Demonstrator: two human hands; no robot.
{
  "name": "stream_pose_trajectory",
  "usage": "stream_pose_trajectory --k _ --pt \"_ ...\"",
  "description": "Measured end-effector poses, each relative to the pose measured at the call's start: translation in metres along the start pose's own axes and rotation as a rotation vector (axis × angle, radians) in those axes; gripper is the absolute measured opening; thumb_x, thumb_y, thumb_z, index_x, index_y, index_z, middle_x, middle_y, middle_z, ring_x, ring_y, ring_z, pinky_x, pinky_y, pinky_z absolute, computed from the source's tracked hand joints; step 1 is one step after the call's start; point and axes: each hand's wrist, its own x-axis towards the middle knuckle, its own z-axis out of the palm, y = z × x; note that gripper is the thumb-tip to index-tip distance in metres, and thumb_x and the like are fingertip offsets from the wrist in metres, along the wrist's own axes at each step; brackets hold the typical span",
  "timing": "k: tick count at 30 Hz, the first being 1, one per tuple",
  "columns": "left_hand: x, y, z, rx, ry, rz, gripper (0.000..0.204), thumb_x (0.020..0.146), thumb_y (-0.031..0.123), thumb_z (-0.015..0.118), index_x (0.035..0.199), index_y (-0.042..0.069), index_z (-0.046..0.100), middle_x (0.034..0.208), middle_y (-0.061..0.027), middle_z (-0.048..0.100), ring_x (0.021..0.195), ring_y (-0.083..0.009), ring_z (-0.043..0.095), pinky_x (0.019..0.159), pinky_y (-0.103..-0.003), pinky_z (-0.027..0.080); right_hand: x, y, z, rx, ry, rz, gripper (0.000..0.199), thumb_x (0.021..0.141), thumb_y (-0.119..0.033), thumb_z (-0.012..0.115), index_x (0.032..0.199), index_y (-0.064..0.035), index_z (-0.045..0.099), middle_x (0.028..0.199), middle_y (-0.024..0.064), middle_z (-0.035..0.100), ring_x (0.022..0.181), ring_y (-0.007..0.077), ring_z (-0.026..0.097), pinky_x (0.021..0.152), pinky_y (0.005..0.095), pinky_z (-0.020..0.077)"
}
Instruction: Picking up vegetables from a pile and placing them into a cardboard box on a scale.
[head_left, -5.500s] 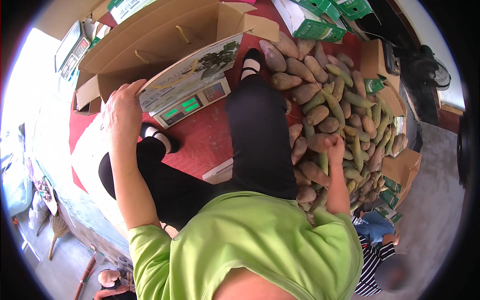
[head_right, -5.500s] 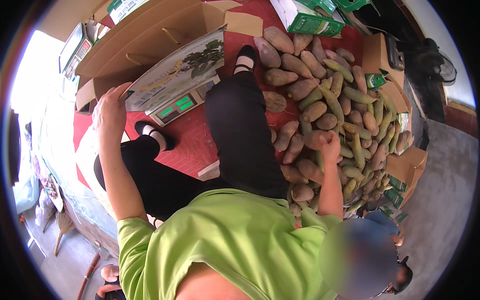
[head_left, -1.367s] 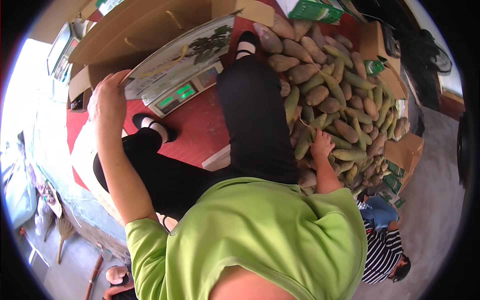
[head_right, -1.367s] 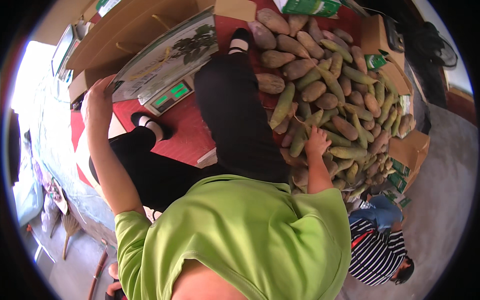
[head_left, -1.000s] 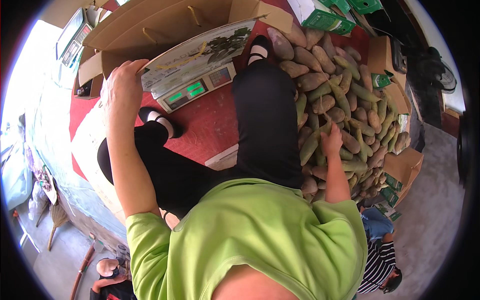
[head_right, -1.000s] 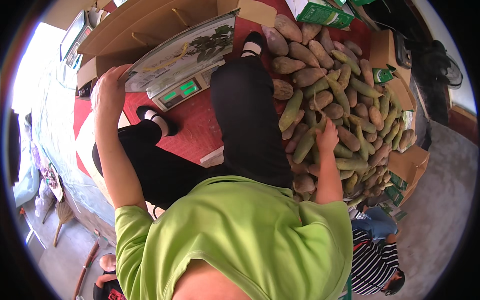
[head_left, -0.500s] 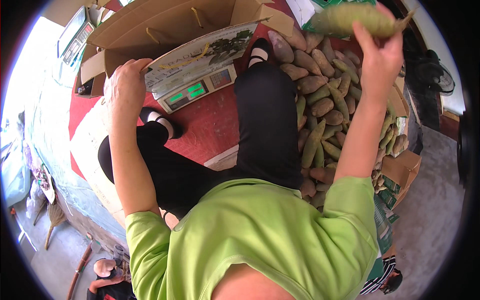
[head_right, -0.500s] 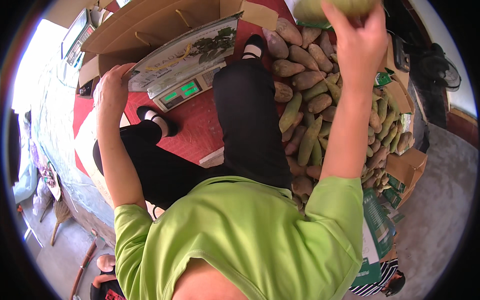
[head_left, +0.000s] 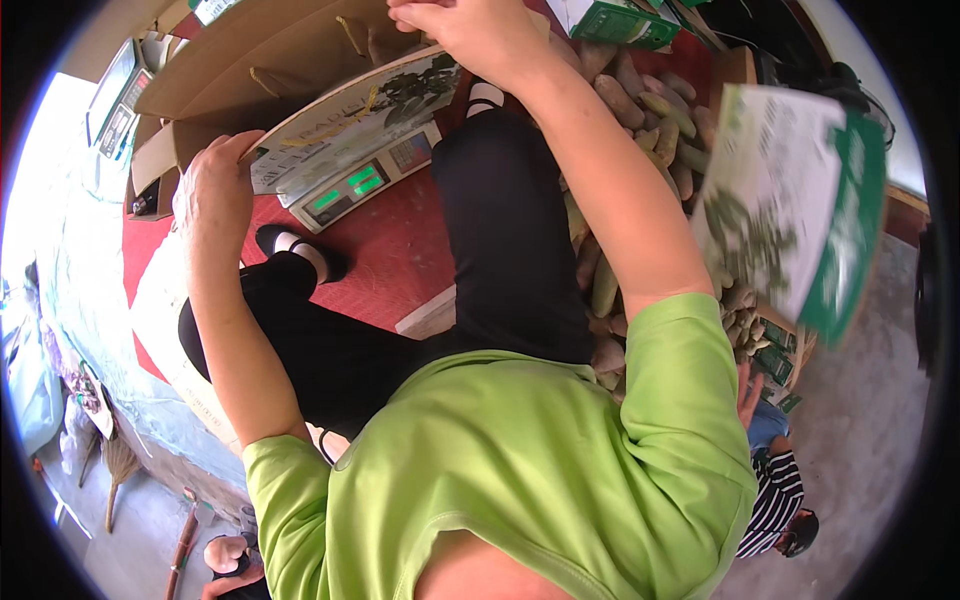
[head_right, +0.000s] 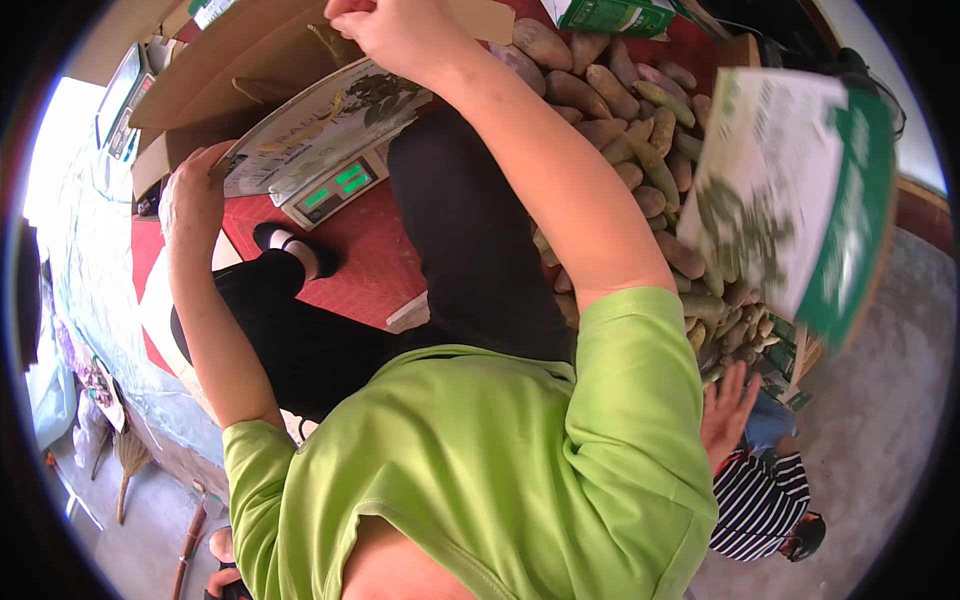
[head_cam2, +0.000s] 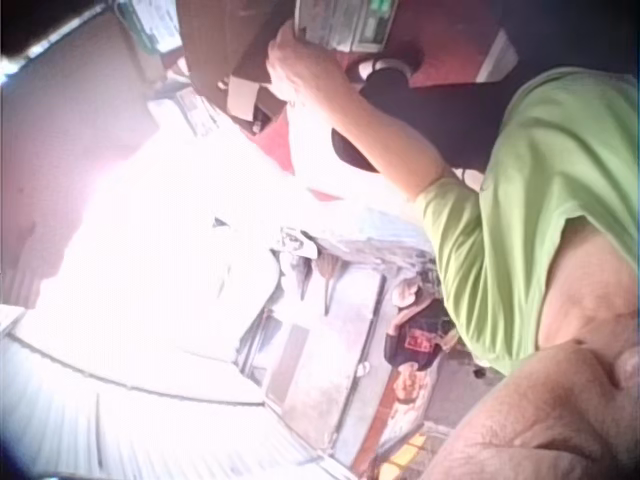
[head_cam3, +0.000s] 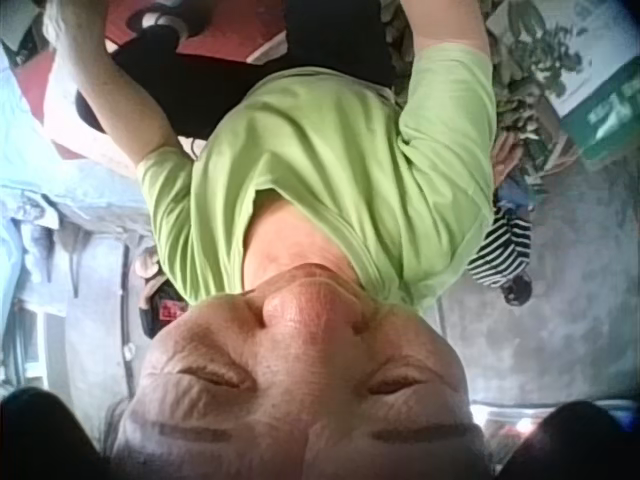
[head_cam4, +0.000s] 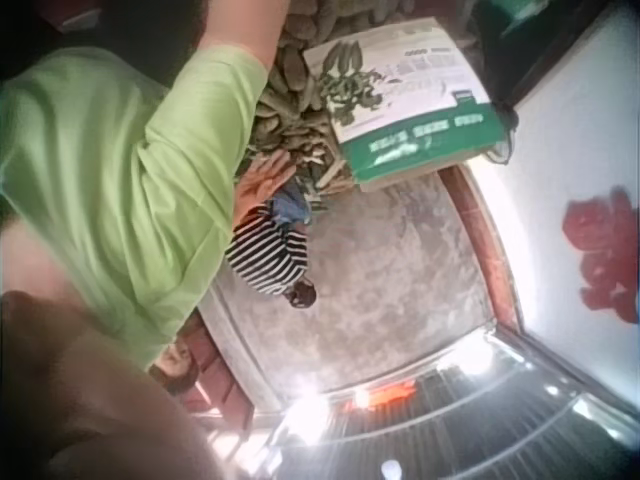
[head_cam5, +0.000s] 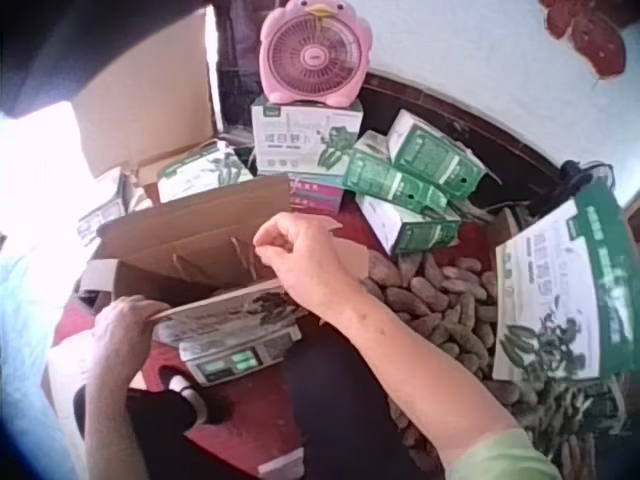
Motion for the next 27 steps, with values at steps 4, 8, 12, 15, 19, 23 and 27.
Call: stream_pose_trajectory --k 4,8,12,15,19,23,27 --pt "-0.002 -0.003 0.003 -0.021 0.007 -0.008 0.024 0.089 0.011 0.052 0.106 0.015 0.068 0.095 -0.0094 0.064 0.096 -0.0313 0.060 0.080 -0.041 0.047 -0.036 -0.011 -0.031 -0.266 0.145 0.003 0.008 0.084 -0.003 0.062 0.091 -0.0011 0.061 0.085 0.0044 0.062 0.081 0.0122 0.061 0.073 0.0272 0.0497" --pt "-0.002 0.001 0.002 -0.010 0.002 -0.013 0.024 0.089 0.011 0.052 0.107 0.014 0.068 0.095 -0.0097 0.064 0.096 -0.0312 0.059 0.081 -0.041 0.047 -0.081 0.044 -0.070 -0.271 0.272 0.126 0.016 0.085 -0.005 0.064 0.101 -0.0017 0.064 0.094 0.0040 0.067 0.088 0.0104 0.062 0.079 0.0255 0.0486" --pt "-0.004 0.001 0.004 -0.017 0.020 0.002 0.024 0.088 0.011 0.053 0.107 0.013 0.068 0.095 -0.0098 0.064 0.096 -0.0312 0.059 0.082 -0.041 0.047 -0.170 0.123 -0.107 -0.346 0.316 0.378 0.015 0.082 -0.008 0.065 0.095 -0.0005 0.064 0.085 0.0107 0.068 0.079 0.0159 0.065 0.072 0.0283 0.0501" --pt "-0.002 0.003 0.004 -0.013 0.018 0.008 0.024 0.088 0.011 0.053 0.108 0.013 0.067 0.096 -0.0094 0.064 0.097 -0.0311 0.059 0.082 -0.041 0.047 -0.266 0.189 -0.131 -0.575 0.315 0.557 0.021 0.079 -0.012 0.066 0.098 -0.0016 0.063 0.088 0.0140 0.068 0.083 0.0271 0.066 0.074 0.0353 0.0511" --pt "-0.001 -0.002 0.005 -0.005 0.011 0.003 0.025 0.089 0.011 0.052 0.108 0.013 0.067 0.098 -0.0089 0.065 0.099 -0.0307 0.059 0.083 -0.040 0.047 -0.388 0.243 -0.145 -0.954 0.477 0.827 0.044 0.074 -0.025 0.072 0.112 -0.0048 0.059 0.102 0.0161 0.066 0.095 0.0323 0.063 0.081 0.0411 0.0495" --pt "-0.002 -0.001 0.002 0.009 0.002 -0.045 0.026 0.088 0.011 0.052 0.108 0.014 0.067 0.098 -0.0091 0.065 0.100 -0.0305 0.059 0.083 -0.040 0.047 -0.450 0.250 -0.141 -0.748 0.437 1.235 0.068 0.071 -0.024 0.076 0.129 -0.0054 0.047 0.120 0.0194 0.058 0.110 0.0334 0.057 0.090 0.0397 0.0470" --pt "0.005 0.002 0.007 -0.004 0.045 0.070 0.026 0.085 0.007 0.053 0.106 0.013 0.068 0.095 -0.0102 0.065 0.097 -0.0314 0.060 0.081 -0.040 0.047 -0.484 0.266 -0.147 -0.549 0.466 1.223 0.093 0.065 -0.022 0.081 0.142 -0.0055 0.032 0.134 0.0209 0.046 0.121 0.0347 0.050 0.097 0.0392 0.0443"
